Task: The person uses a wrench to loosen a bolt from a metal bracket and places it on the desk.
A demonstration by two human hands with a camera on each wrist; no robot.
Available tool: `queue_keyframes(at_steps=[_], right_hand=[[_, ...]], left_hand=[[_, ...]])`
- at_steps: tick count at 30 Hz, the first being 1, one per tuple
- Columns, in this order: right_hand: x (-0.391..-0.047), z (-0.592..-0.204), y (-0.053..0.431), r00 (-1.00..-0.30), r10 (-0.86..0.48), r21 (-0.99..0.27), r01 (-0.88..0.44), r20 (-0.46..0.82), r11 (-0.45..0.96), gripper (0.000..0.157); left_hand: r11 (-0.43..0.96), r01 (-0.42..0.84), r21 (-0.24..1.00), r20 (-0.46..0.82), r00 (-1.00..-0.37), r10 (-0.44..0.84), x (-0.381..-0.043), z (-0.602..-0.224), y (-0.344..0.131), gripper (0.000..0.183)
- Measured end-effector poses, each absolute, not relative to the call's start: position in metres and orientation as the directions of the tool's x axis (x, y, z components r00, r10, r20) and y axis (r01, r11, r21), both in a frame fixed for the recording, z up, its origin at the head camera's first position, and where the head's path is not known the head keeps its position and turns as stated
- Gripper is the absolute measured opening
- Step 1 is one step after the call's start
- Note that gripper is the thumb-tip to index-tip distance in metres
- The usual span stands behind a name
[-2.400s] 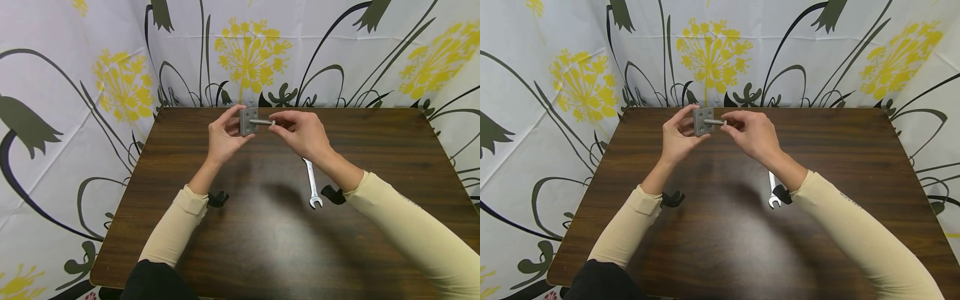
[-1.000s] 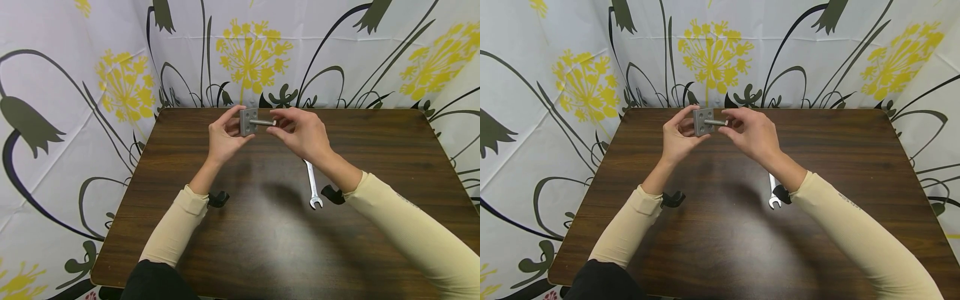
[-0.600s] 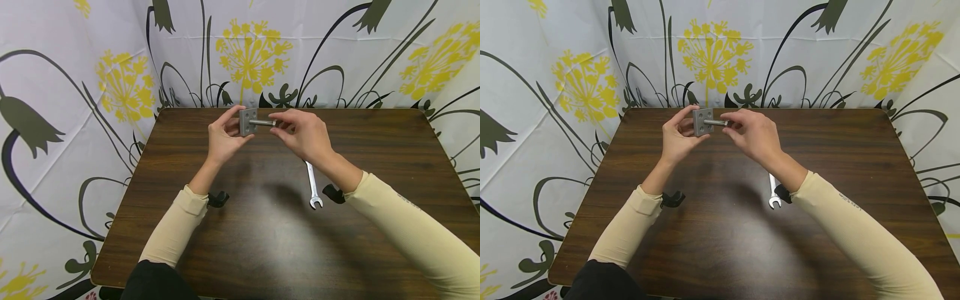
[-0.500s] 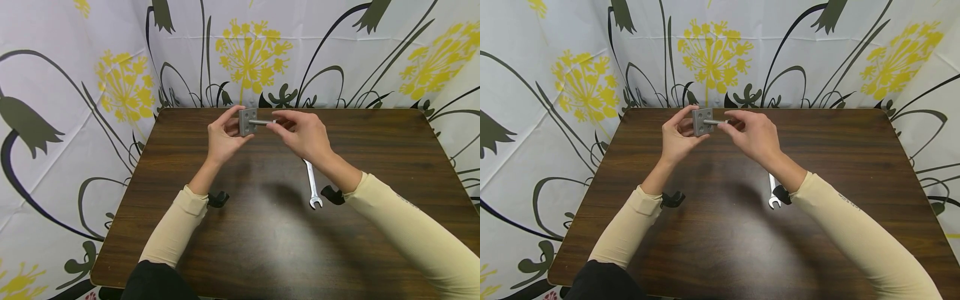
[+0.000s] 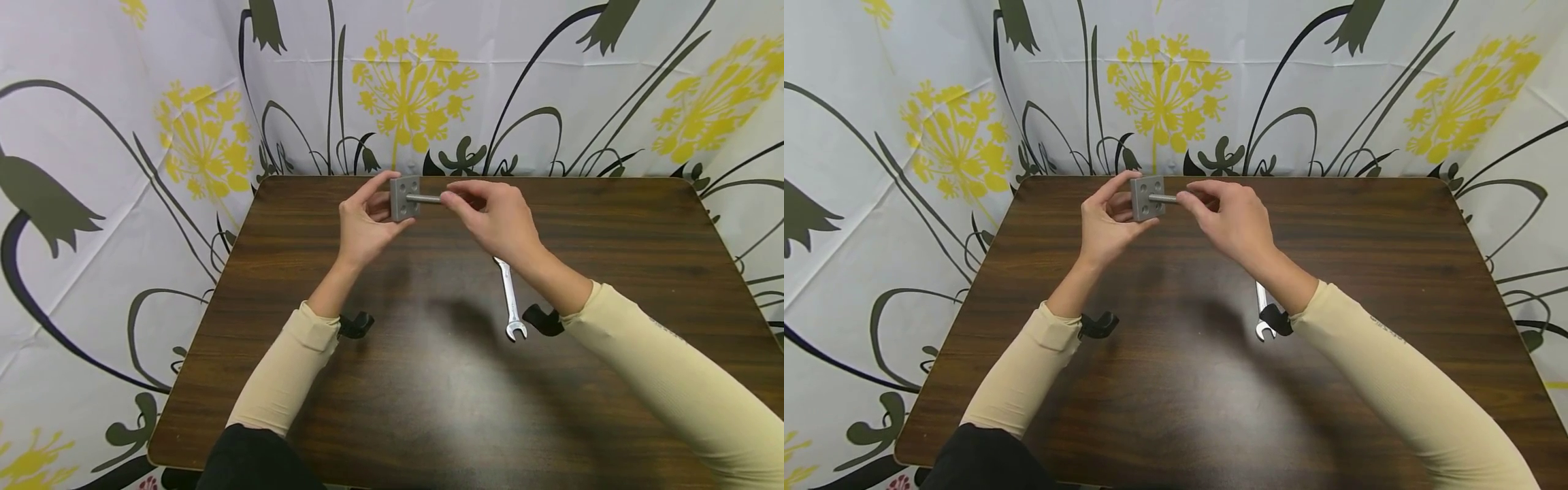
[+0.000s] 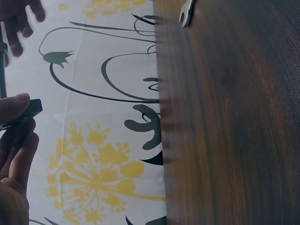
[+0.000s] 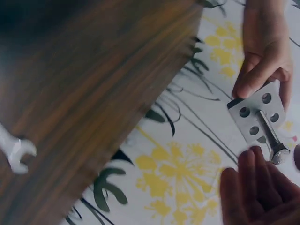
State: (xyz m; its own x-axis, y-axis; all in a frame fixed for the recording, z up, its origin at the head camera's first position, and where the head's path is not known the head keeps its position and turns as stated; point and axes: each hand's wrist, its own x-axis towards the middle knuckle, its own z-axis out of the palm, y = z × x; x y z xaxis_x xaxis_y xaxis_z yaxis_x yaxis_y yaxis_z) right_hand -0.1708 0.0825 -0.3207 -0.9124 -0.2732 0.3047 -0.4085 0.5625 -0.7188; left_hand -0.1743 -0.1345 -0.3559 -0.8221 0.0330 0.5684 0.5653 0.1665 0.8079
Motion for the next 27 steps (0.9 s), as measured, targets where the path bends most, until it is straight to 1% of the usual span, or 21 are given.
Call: queue_keyframes(at_steps=[2,4,6,8,9,11,15,18,21,24,27], right_hand=[[-0.1721,-0.3203,0.082,-0.938,-0.265,-0.788,-0.333,0.222,0.517,0.031],[-0.1722,-0.3193,0.0823,-0.939,-0.274,-0.794,-0.326,0.209,0.513,0.027],[-0.1721,-0.3197,0.0832,-0.915,-0.297,-0.735,-0.397,0.273,0.549,0.025],[-0.1715,-0.3206,0.084,-0.878,-0.31,-0.646,-0.478,0.364,0.596,0.029],[-0.1708,-0.3208,0.0842,-0.863,-0.309,-0.606,-0.501,0.399,0.618,0.032],[-0.1705,-0.3218,0.084,-0.858,-0.298,-0.59,-0.507,0.42,0.629,0.033],[-0.1712,-0.3224,0.0822,-0.913,-0.254,-0.707,-0.409,0.32,0.578,0.03],[-0.1715,-0.3221,0.0815,-0.925,-0.255,-0.737,-0.378,0.281,0.56,0.026],[-0.1709,-0.3224,0.0817,-0.908,-0.268,-0.712,-0.418,0.322,0.564,0.025],[-0.1696,-0.3229,0.0822,-0.884,-0.277,-0.681,-0.467,0.376,0.564,0.028],[-0.1697,-0.3231,0.0819,-0.887,-0.258,-0.7,-0.461,0.383,0.546,0.029]], left_hand=[[0.168,0.57,0.804,0.573,-0.819,0.034,-0.175,-0.356,-0.1345,0.062],[0.168,0.566,0.807,0.569,-0.821,0.035,-0.1754,-0.3561,-0.1346,0.062],[0.166,0.566,0.808,0.568,-0.822,0.037,-0.1754,-0.3561,-0.1346,0.062],[0.163,0.561,0.811,0.564,-0.825,0.035,-0.1753,-0.3561,-0.1345,0.062],[0.16,0.559,0.814,0.561,-0.827,0.033,-0.1752,-0.3561,-0.1343,0.062],[0.158,0.558,0.815,0.561,-0.827,0.027,-0.1753,-0.3564,-0.1339,0.063],[0.155,0.55,0.821,0.555,-0.832,0.013,-0.1757,-0.3574,-0.1334,0.063],[0.149,0.549,0.822,0.554,-0.833,0.014,-0.1758,-0.3574,-0.1337,0.063],[0.138,0.557,0.819,0.56,-0.828,0.026,-0.1755,-0.3571,-0.134,0.063],[0.135,0.564,0.814,0.565,-0.824,0.035,-0.1762,-0.358,-0.1343,0.064],[0.134,0.563,0.816,0.563,-0.825,0.037,-0.1788,-0.361,-0.1351,0.065]])
